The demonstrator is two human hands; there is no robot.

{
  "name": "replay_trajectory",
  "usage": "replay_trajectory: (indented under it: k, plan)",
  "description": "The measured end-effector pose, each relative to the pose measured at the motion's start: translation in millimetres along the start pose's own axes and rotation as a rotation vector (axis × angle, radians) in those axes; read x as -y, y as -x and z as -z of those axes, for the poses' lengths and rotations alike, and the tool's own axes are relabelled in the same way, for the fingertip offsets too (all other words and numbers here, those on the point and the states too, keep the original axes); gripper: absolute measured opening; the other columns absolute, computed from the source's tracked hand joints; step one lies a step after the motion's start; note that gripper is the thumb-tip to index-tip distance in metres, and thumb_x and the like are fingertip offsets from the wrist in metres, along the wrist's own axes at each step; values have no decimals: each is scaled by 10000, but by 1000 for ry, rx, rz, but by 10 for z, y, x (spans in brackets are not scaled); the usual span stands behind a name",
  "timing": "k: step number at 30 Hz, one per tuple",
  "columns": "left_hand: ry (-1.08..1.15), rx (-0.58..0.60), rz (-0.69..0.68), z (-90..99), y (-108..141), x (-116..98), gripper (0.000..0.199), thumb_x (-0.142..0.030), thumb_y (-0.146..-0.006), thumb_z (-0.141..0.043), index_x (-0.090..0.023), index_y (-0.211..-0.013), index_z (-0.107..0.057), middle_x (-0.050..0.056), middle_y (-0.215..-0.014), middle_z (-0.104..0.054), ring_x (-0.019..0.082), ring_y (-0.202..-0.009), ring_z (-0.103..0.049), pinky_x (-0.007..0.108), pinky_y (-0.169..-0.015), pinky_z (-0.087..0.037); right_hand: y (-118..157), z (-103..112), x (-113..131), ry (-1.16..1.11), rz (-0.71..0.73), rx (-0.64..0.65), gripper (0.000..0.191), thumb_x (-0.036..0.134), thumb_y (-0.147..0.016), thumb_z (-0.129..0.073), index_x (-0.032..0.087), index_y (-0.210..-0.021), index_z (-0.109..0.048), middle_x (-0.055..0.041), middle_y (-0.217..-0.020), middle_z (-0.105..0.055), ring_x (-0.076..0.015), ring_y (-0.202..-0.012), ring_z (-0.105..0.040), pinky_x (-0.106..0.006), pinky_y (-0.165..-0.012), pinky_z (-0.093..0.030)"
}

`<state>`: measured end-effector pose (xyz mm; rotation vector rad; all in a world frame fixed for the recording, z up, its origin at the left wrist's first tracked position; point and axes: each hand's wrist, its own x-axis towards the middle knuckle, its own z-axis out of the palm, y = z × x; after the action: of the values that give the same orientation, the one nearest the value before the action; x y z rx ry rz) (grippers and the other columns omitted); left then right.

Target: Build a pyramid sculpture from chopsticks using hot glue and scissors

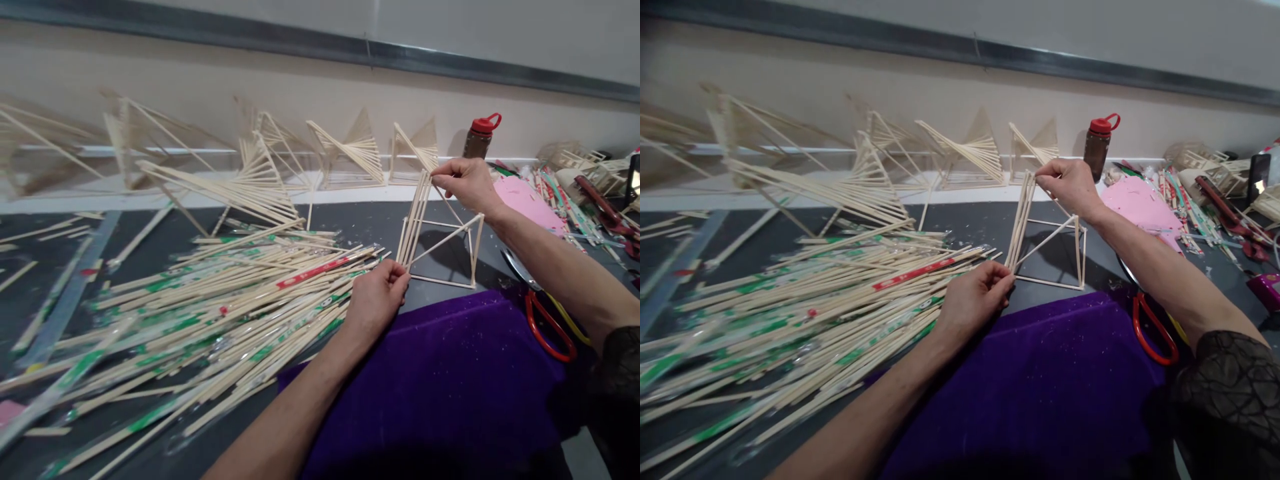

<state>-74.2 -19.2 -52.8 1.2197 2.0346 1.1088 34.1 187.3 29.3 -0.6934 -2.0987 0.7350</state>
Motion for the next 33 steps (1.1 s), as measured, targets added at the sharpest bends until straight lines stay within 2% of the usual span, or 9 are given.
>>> replay_trajectory:
  k: [10,15,19,28,33]
  plan:
    - [10,-21,-4,-15,2,-10,94,-275,-796,-580,-206,-733,-589,-32,-561,-630,131,-484,-630,243,-531,-463,-4,-19,-21,-19,-2,-13,90,191,-741,-628,161,-702,-703,-5,-605,-630,-133,-603,-587,-290,-627,-509]
    - [42,-32,17,-27,0,8,89,-285,-789,-594,-197,-799,-597,-26,-622,-660,120,-475,-622,227,-490,-453,-12,-31,-31,-26,-5,-19,84,175,-732,-622,156,-694,-695,-9,-625,-637,-131,-605,-593,-293,-628,-515]
    - [45,-36,-32,-47,-7,45,143,-298,-803,-592,-199,-905,-605,-37,-652,-672,107,-453,-605,224,-499,-456,-12,-37,-28,-34,-12,-24,75,180,-730,-623,154,-699,-687,-5,-627,-637,-122,-585,-585,-280,-600,-514]
    - [-1,-32,-74,-56,1,83,163,-316,-838,-562,-191,-912,-635,-5,-709,-699,122,-482,-636,243,-543,-480,-6,-36,-25,-55,-15,-24,68,153,-737,-627,137,-718,-691,-24,-636,-641,-148,-641,-614,-304,-627,-536]
    - [-2,-30,-89,-59,-10,89,177,-326,-849,-552,-195,-930,-638,-6,-706,-697,121,-478,-630,243,-546,-475,-9,-36,-28,-49,-17,-28,64,159,-731,-633,149,-697,-686,-15,-627,-644,-131,-592,-600,-294,-608,-529]
